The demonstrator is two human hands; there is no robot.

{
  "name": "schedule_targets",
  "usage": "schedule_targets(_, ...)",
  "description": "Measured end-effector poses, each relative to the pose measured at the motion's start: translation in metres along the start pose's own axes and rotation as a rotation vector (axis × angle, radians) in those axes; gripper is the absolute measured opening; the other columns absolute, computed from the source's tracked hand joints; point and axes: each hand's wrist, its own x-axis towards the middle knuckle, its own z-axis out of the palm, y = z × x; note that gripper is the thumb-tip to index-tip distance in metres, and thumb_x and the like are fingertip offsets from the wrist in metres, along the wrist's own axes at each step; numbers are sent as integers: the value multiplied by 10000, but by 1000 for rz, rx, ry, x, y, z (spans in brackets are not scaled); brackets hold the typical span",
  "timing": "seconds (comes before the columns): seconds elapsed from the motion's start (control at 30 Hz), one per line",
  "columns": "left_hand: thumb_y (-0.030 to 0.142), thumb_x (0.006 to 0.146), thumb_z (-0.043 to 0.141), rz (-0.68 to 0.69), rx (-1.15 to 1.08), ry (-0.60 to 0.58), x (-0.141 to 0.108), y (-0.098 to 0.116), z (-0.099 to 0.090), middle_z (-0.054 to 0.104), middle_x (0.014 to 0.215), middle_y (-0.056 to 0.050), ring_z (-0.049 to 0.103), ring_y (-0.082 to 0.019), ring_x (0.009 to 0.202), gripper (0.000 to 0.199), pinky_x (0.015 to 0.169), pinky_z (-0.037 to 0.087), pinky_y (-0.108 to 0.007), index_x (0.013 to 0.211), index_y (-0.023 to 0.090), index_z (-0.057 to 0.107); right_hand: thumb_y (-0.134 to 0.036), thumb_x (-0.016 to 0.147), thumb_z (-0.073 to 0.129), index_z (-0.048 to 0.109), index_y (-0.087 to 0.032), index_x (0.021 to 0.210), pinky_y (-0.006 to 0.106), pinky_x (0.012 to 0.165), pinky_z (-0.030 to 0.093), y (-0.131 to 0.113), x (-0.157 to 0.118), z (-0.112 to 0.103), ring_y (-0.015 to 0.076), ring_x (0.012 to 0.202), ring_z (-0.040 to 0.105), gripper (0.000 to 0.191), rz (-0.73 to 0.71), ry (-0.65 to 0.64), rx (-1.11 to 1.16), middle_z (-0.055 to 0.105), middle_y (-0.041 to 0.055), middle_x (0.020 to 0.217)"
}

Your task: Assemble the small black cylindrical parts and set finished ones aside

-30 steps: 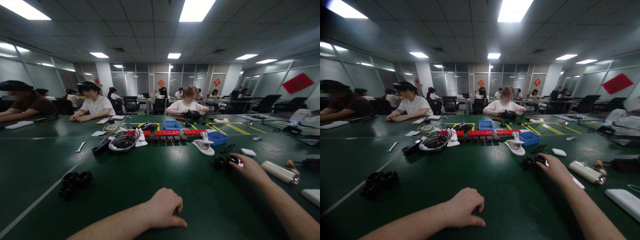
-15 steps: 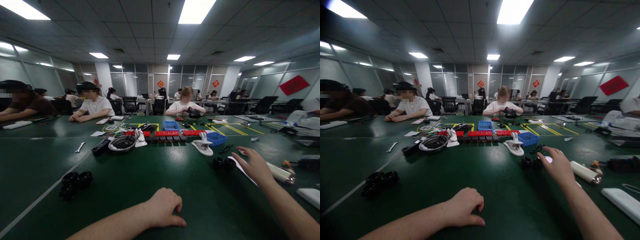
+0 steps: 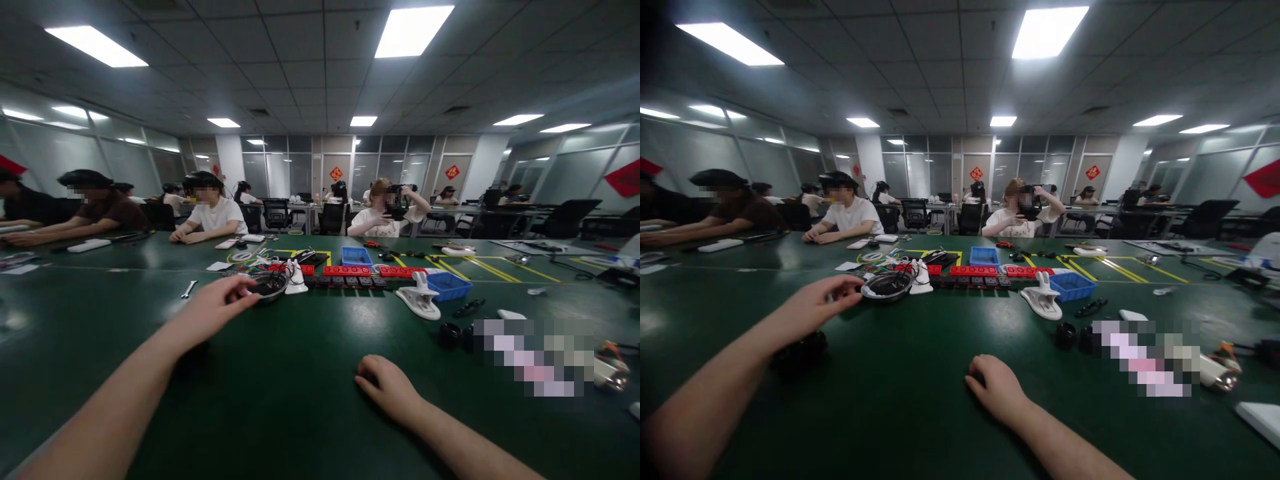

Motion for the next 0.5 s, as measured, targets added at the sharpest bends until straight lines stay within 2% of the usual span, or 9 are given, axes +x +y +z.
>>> schedule_targets(0.1,573,709,372,-306,166,49,-18,-73,-17,538,1017,-56,511,-204,818,586,703,388,-272,1124,165,437,-256,744,460,524,-190,756,227,605,345,4,0,-4,134,697,479,93,-9,-24,36,525,5,724)
schedule_targets(0.17,567,715,342,-433,229,44,-30,-116,-19,516,1086,-65,509,-205,864,603,732,384,-259,1145,151,422,-251,735,471,528,-192,767,228,602,342,4,1,-4,134,692,476,88,-20,-25,38,521,2,716)
schedule_targets(0.23,560,739,279,-524,260,34,-39,-147,-20,508,1121,-57,500,-203,926,607,763,377,-246,1173,153,398,-247,730,478,528,-195,776,228,597,342,4,1,-3,134,685,473,85,-26,-18,38,519,-1,710)
schedule_targets(0.33,561,746,252,-553,292,-49,-40,-168,-18,477,1177,-71,468,-214,1017,622,820,348,-257,1180,142,405,-244,731,477,526,-198,782,227,598,343,4,1,-2,131,678,472,84,-25,-9,43,517,-4,704)
schedule_targets(0.5,579,697,345,-525,292,-230,-20,-175,-14,469,1190,-104,465,-226,1043,685,837,338,-247,1181,101,419,-237,728,477,527,-195,780,226,605,343,4,-1,-3,132,689,470,83,-47,-17,42,518,1,717)
